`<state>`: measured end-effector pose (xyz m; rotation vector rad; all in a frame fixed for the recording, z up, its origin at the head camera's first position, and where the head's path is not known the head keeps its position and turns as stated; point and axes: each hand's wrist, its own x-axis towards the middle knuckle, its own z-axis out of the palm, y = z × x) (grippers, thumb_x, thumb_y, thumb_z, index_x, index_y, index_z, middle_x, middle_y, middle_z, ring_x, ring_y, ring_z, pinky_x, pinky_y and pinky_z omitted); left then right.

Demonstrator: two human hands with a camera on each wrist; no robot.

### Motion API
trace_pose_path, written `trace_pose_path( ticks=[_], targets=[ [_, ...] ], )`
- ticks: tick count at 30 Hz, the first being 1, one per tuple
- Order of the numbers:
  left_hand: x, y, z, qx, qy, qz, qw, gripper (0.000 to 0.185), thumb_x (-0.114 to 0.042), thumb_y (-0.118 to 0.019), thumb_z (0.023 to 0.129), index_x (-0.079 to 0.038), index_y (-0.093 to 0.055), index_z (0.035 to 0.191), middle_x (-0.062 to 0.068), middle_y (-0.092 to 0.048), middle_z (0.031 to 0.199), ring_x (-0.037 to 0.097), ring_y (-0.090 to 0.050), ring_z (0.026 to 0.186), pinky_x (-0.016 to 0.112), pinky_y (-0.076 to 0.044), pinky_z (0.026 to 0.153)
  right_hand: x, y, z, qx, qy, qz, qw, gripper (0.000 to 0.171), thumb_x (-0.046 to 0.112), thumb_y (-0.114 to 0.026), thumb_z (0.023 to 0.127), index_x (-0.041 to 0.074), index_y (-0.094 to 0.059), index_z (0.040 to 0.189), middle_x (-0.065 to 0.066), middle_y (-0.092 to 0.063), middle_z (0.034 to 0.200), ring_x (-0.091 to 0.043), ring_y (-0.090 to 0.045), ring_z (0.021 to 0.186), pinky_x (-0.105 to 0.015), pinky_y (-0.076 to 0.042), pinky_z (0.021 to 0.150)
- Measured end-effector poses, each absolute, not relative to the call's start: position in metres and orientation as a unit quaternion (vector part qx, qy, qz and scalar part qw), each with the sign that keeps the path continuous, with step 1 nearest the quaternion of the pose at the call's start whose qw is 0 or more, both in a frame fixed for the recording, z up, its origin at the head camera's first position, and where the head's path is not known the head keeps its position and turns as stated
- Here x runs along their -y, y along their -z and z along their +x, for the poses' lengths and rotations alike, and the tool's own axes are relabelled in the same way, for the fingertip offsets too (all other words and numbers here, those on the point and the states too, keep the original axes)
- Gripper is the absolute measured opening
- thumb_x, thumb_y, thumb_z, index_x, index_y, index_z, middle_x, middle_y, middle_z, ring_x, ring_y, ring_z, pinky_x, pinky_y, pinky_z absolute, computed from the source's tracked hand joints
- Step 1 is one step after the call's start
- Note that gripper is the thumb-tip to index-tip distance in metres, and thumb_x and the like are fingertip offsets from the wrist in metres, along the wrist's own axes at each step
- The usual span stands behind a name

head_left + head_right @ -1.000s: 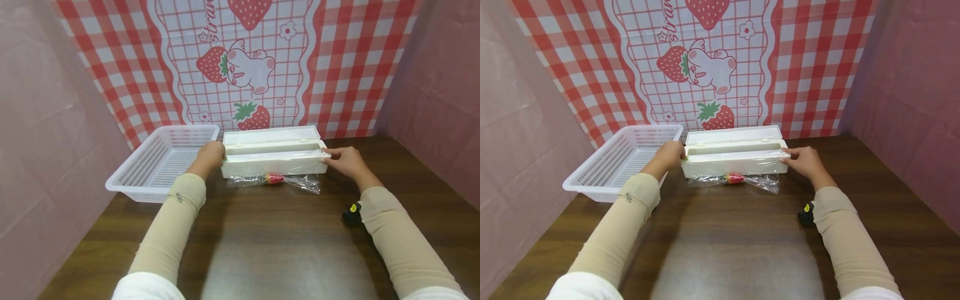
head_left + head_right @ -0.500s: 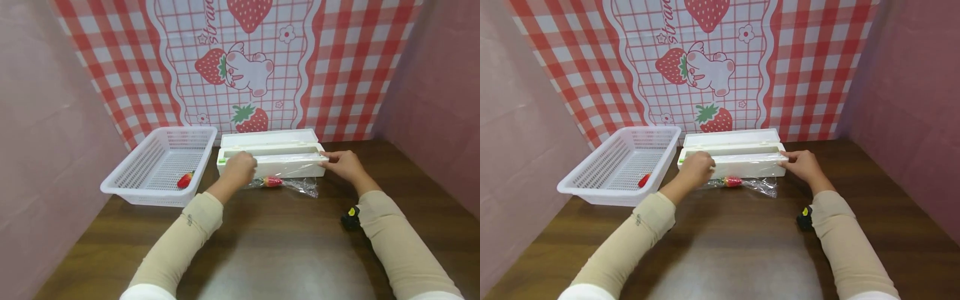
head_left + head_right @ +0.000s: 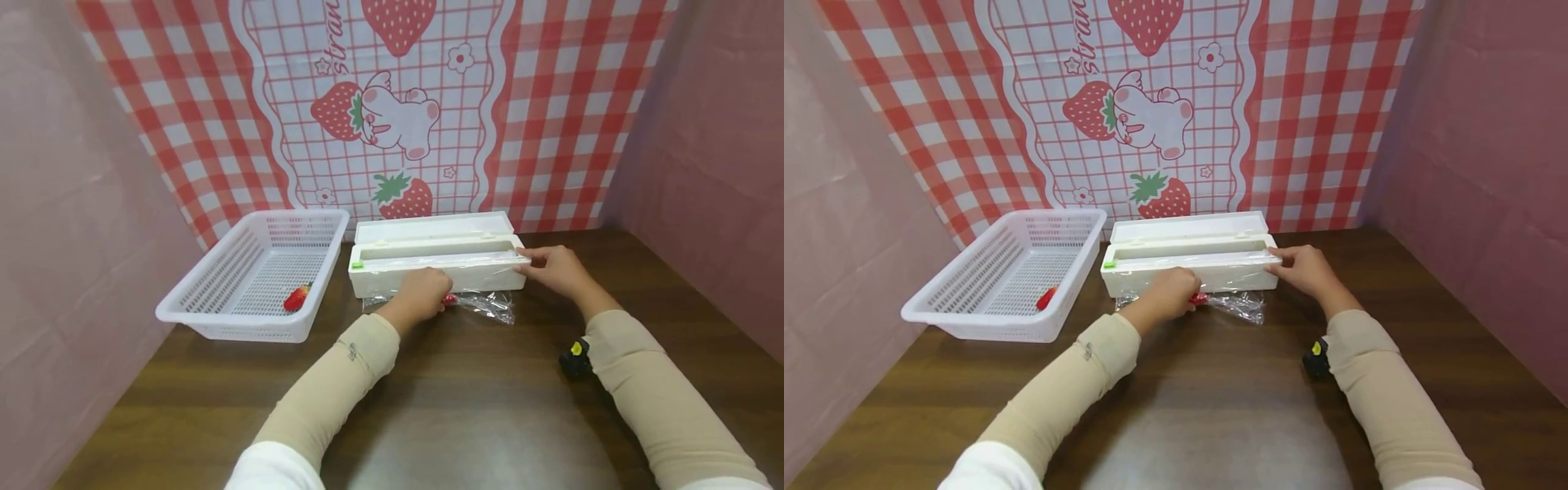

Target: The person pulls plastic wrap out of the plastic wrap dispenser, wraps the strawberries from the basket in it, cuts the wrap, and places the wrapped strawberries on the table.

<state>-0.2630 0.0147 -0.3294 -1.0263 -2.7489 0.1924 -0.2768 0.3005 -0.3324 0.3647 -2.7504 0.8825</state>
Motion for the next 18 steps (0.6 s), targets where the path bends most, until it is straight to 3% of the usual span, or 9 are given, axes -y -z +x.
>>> trace_pose_path(
  ticks=[4, 9, 13, 18],
  targets=[
    [-0.014, 0.328, -0.261, 0.928, -0.066, -0.355, 0.092, 0.015, -0.025, -0.077, 0.082, -0.017, -0.064, 0.078, -0.004, -0.063, 0.082, 0.014, -0.061, 0.077, 0.030, -0.051, 0.059, -0.300, 0.332, -0.274, 0.936, -0.315, 0.128, 0.093, 0.057, 0.031, -0.074, 0.087, 0.001, -0.057, 0.133, -0.029, -0.066, 0.106, -0.027, -0.055, 0.078, -0.032, -0.046, 0.064],
    [-0.010, 0.324, -0.253, 0.918, -0.068, -0.381, 0.089, 0.018, -0.027, -0.074, 0.081, -0.017, -0.061, 0.073, -0.006, -0.058, 0.072, 0.012, -0.054, 0.066, 0.028, -0.047, 0.054, -0.299, 0.331, -0.270, 0.919, -0.363, 0.145, 0.057, 0.062, 0.016, -0.074, 0.087, -0.004, -0.048, 0.139, -0.033, -0.060, 0.115, -0.023, -0.065, 0.073, -0.026, -0.053, 0.060],
    [-0.008, 0.322, -0.247, 0.913, -0.046, -0.399, 0.074, 0.022, -0.028, -0.072, 0.081, -0.017, -0.059, 0.067, -0.007, -0.053, 0.063, 0.011, -0.047, 0.058, 0.026, -0.041, 0.049, -0.297, 0.330, -0.268, 0.899, -0.398, 0.180, 0.026, 0.069, 0.005, -0.072, 0.086, -0.012, -0.036, 0.143, -0.037, -0.053, 0.123, -0.033, -0.063, 0.093, -0.027, -0.056, 0.065],
    [-0.004, 0.320, -0.239, 0.905, 0.036, -0.425, 0.006, 0.021, -0.032, -0.072, 0.084, -0.015, -0.071, 0.071, -0.010, -0.054, 0.059, 0.007, -0.045, 0.054, 0.020, -0.037, 0.049, -0.297, 0.329, -0.264, 0.876, -0.443, 0.190, -0.016, 0.075, 0.000, -0.069, 0.086, -0.014, -0.025, 0.145, -0.038, -0.044, 0.133, -0.049, -0.050, 0.118, -0.024, -0.054, 0.076]
  ],
)
